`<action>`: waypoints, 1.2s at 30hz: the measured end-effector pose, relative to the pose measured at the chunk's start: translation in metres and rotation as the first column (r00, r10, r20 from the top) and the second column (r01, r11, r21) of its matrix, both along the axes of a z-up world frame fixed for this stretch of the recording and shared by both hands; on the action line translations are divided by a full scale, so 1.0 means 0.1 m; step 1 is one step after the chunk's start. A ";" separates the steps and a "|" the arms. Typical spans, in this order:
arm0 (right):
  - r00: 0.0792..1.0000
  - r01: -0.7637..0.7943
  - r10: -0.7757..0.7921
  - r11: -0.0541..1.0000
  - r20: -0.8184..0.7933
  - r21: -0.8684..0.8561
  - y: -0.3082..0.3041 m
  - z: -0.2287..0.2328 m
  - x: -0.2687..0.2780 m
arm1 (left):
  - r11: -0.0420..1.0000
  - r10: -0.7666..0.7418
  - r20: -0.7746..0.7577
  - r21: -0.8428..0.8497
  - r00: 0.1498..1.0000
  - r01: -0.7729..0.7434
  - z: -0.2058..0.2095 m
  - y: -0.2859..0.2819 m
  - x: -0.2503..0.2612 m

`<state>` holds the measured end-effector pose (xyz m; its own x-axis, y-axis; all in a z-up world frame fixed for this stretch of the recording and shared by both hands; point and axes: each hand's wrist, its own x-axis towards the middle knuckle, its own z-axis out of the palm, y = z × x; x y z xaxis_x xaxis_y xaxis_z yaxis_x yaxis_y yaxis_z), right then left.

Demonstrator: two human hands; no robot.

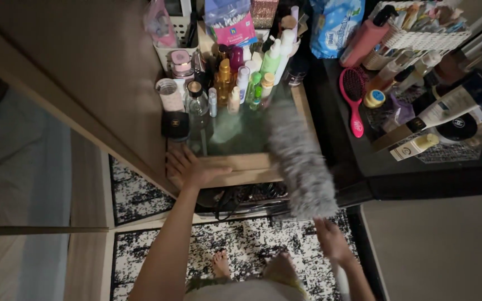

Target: Dusting a cluttered vanity table using a handheld duster.

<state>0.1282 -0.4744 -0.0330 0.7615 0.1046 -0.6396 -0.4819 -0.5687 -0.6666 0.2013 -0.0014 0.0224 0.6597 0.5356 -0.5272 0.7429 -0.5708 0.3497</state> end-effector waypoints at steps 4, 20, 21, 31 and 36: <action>0.991 0.130 -0.135 0.972 0.015 0.194 0.15 -0.10 -0.11 | 1.000 -0.014 0.077 0.003 0.997 0.014 -0.28 0.05 -0.03; 0.967 -0.028 0.102 0.954 -0.232 0.300 -0.31 -0.20 0.20 | 0.990 -0.023 0.000 0.142 1.000 0.023 -0.77 0.29 0.21; 0.937 0.032 0.098 0.932 -0.336 0.361 -0.36 0.00 0.22 | 0.982 -0.040 0.019 0.186 0.999 0.035 -1.09 0.26 0.19; 0.988 0.146 -0.130 0.960 -0.084 0.238 0.13 0.21 0.13 | 1.000 0.018 -0.049 -0.012 0.999 -0.019 -0.21 0.12 0.06; 0.966 -0.209 0.237 0.951 0.104 -0.228 -0.23 0.26 0.46 | 1.000 0.005 -0.006 0.001 1.000 -0.005 -0.20 0.09 0.04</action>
